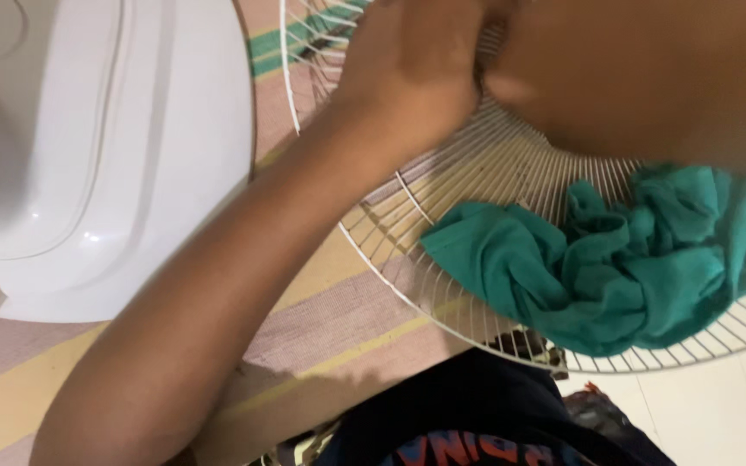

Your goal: The person is unscrewing the central housing of a fan grill using a screwdriver. They handle the fan grill, small screws, and a green cloth during the process.

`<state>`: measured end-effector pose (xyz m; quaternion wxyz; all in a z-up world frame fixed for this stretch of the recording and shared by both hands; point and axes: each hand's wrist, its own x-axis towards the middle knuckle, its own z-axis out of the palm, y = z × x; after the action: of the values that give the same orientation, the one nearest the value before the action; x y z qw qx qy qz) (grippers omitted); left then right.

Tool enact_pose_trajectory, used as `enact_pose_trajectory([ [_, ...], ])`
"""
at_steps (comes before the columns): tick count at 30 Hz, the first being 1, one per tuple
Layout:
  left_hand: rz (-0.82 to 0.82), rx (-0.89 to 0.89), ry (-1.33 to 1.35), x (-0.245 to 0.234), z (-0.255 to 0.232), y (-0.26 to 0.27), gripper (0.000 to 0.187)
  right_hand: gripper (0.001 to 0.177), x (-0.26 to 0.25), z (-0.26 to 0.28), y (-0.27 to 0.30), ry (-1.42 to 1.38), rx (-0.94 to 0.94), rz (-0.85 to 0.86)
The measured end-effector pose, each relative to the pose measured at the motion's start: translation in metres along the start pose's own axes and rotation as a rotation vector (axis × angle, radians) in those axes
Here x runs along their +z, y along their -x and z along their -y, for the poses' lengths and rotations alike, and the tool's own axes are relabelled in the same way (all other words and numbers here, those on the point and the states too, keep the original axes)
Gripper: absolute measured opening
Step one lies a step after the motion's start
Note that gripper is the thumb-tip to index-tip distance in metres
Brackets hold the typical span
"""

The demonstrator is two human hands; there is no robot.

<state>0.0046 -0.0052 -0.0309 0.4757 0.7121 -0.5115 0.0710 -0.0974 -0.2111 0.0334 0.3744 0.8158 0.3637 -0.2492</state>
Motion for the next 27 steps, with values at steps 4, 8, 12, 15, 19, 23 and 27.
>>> enact_pose_trajectory([
  [4,0.004,-0.013,-0.067,0.005,0.006,0.002,0.037,0.015,0.000,-0.005,0.002,-0.005,0.006,-0.008],
  [8,0.018,-0.062,-0.069,0.017,0.014,-0.001,0.033,0.013,0.002,-0.008,0.001,-0.025,0.002,0.006],
  [12,0.004,-0.073,-0.068,0.024,0.020,0.001,0.027,0.011,0.005,-0.007,0.001,-0.037,-0.003,0.022],
  [15,-0.055,-0.028,-0.049,0.023,0.020,0.000,0.029,0.011,0.004,-0.013,0.003,-0.020,0.010,0.019],
  [19,-0.048,-0.036,-0.090,0.028,0.024,-0.003,0.023,0.011,0.010,-0.005,0.005,-0.044,-0.011,0.031],
  [23,-0.150,0.033,0.003,0.028,0.023,0.001,0.033,0.012,0.011,-0.005,0.003,-0.033,-0.039,0.035],
  [27,-0.113,0.026,-0.052,0.036,0.029,0.004,0.015,0.013,0.015,0.001,0.002,-0.018,-0.070,0.035],
])
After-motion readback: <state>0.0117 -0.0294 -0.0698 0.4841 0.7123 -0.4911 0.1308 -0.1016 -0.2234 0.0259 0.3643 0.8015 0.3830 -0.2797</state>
